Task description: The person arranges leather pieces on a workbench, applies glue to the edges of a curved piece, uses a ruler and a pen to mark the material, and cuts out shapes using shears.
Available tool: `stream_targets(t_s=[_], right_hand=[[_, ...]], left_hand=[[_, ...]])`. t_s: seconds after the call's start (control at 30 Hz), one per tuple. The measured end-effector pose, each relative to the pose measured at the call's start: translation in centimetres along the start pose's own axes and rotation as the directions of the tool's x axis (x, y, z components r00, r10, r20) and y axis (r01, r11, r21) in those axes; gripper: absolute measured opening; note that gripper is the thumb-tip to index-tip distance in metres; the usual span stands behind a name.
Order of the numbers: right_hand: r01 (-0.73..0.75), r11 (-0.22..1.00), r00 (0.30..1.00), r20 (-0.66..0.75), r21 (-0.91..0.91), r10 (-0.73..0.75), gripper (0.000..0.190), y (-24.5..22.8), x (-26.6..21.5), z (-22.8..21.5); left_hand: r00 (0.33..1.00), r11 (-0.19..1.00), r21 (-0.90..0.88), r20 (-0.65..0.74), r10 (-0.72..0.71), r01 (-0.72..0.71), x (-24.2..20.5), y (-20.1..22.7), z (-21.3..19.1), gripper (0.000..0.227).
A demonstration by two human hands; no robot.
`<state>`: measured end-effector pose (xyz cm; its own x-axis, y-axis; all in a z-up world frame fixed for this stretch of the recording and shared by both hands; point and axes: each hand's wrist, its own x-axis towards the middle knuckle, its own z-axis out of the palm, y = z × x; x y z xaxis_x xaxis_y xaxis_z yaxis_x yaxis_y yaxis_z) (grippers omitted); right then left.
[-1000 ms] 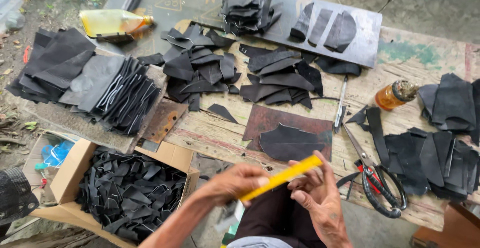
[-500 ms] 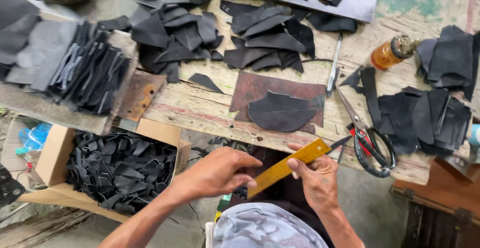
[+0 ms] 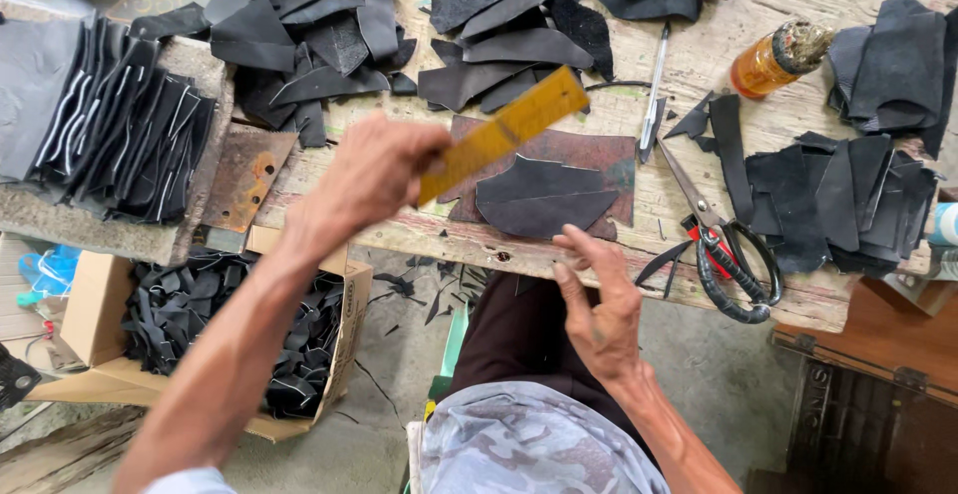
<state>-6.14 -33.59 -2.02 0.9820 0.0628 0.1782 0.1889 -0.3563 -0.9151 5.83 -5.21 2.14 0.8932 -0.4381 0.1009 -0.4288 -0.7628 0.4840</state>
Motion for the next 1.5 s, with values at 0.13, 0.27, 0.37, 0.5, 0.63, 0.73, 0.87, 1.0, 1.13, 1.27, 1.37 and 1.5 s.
stream_targets(t_s=[0.13, 0.27, 0.37, 0.5, 0.63, 0.73, 0.87, 1.0, 1.13, 1.27, 1.37, 1.5], right_hand=[[0.324, 0.874, 0.942, 0.209, -0.363, -0.262, 0.052, 0.3, 0.7, 1.1], [0.372, 0.825, 0.917, 0.304, -0.425, -0.257, 0.055, 1.2, 1.3, 2.2], [0.370, 0.826, 0.917, 0.308, -0.424, -0.253, 0.056, 1.8, 1.2, 2.3], [0.349, 0.848, 0.923, 0.304, -0.399, -0.236, 0.056, 2.2, 1.2, 2.1], [0.344, 0.855, 0.924, 0.302, -0.389, -0.234, 0.056, 2.4, 1.3, 1.9], [0.337, 0.861, 0.924, 0.308, -0.380, -0.226, 0.055, 2.5, 1.3, 1.8], [0.346, 0.862, 0.918, 0.325, -0.370, -0.229, 0.055, 2.6, 1.2, 1.6], [0.346, 0.864, 0.916, 0.330, -0.365, -0.228, 0.055, 2.8, 1.1, 1.6], [0.337, 0.865, 0.916, 0.342, -0.371, -0.210, 0.056, 2.8, 1.1, 1.6], [0.340, 0.867, 0.914, 0.346, -0.364, -0.214, 0.055, 2.8, 1.1, 1.6], [0.343, 0.865, 0.913, 0.349, -0.367, -0.214, 0.055, 2.8, 1.1, 1.6], [0.342, 0.863, 0.914, 0.347, -0.371, -0.212, 0.055, 2.8, 1.2, 1.6]], left_hand=[[0.980, 0.997, 0.058, 0.195, 0.031, -0.043, 5.0, -2.3, 0.5, 0.029], [0.938, 0.998, 0.054, 0.346, -0.027, 0.009, 7.9, -1.7, 1.9, 0.021], [0.913, 0.999, -0.045, 0.407, 0.012, 0.007, 9.1, -1.6, 3.0, 0.020], [0.865, 0.999, -0.048, 0.501, 0.028, -0.004, 9.9, -2.0, 4.1, 0.015], [0.845, 0.999, 0.040, 0.534, 0.003, -0.028, 10.4, -2.0, 5.0, 0.014], [0.838, 0.996, 0.083, 0.545, -0.025, -0.024, 10.7, -2.3, 5.5, 0.015], [0.834, 0.997, 0.068, 0.552, -0.019, -0.023, 11.0, -3.0, 6.3, 0.016], [0.801, 0.998, 0.025, 0.595, -0.063, 0.060, 11.4, -4.1, 7.0, 0.018], [0.828, 0.991, -0.100, 0.561, -0.017, 0.088, 11.5, -4.7, 6.7, 0.028], [0.843, 0.997, -0.057, 0.537, -0.019, 0.059, 11.6, -4.4, 6.0, 0.026], [0.845, 1.000, -0.007, 0.534, -0.022, 0.031, 11.5, -4.2, 5.7, 0.022], [0.843, 0.999, -0.046, 0.537, 0.000, 0.029, 11.3, -4.1, 5.8, 0.020]])
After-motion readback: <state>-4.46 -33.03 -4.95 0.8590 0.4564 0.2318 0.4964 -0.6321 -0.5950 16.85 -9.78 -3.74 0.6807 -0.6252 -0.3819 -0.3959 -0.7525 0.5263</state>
